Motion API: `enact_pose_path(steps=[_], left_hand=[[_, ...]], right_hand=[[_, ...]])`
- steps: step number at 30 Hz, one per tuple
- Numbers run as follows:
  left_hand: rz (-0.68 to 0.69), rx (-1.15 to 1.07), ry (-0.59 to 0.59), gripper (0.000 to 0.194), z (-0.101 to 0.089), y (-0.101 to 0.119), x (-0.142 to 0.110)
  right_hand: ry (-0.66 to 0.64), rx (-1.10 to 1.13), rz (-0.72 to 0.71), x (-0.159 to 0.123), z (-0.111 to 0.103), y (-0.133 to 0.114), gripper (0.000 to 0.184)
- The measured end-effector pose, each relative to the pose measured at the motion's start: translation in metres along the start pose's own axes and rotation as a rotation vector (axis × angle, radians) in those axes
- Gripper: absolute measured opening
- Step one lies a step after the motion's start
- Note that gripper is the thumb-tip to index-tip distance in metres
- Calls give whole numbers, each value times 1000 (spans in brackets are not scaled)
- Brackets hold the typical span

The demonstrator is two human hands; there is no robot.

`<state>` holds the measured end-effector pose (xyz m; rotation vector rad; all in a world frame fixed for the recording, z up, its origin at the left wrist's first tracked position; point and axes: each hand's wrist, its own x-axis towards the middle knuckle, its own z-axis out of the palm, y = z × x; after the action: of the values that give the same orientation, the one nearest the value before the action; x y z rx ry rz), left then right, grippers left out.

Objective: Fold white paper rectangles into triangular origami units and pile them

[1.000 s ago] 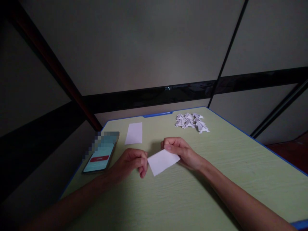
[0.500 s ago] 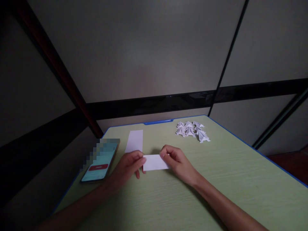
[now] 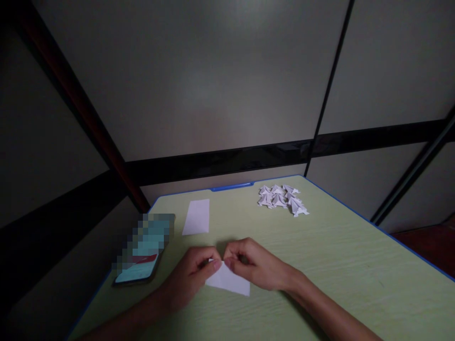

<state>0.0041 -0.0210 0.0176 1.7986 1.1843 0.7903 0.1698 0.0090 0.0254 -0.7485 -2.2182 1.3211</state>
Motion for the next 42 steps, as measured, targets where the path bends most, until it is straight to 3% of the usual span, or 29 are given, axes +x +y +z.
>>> enact_pose_path(steps=[6, 12, 14, 17, 18, 21, 26, 30, 34, 42], left_hand=[[32, 22, 46, 24, -2, 2, 2], [-9, -25, 116, 26, -10, 1, 3], [-8, -55, 214, 27, -17, 0, 6], [23, -87, 470, 27, -25, 0, 9], [25, -101, 487, 26, -25, 0, 10], [-14, -165, 420, 27, -18, 1, 8], [-52, -218, 247, 24, 3, -5, 4], [-92, -260, 92, 25, 13, -9, 3], [-48, -277, 57, 27, 16, -7, 0], [-32, -265, 15, 25, 7, -3, 2]], right_hand=[[-93, -32, 20, -3, -15, 3, 15], [-61, -47, 41, -11, -38, 6, 14], [1, -59, 53, -13, -46, 8, 14], [174, -12, 37, -12, -49, 9, 20], [215, -18, 18, -10, -46, 9, 21], [192, -28, -4, -4, -27, 5, 19], [165, 0, 49, 2, 1, 8, 36], [149, 60, 28, 2, 4, 9, 41], [104, 37, 24, 1, 7, 8, 43], [267, 204, 97, 3, 8, 13, 46]])
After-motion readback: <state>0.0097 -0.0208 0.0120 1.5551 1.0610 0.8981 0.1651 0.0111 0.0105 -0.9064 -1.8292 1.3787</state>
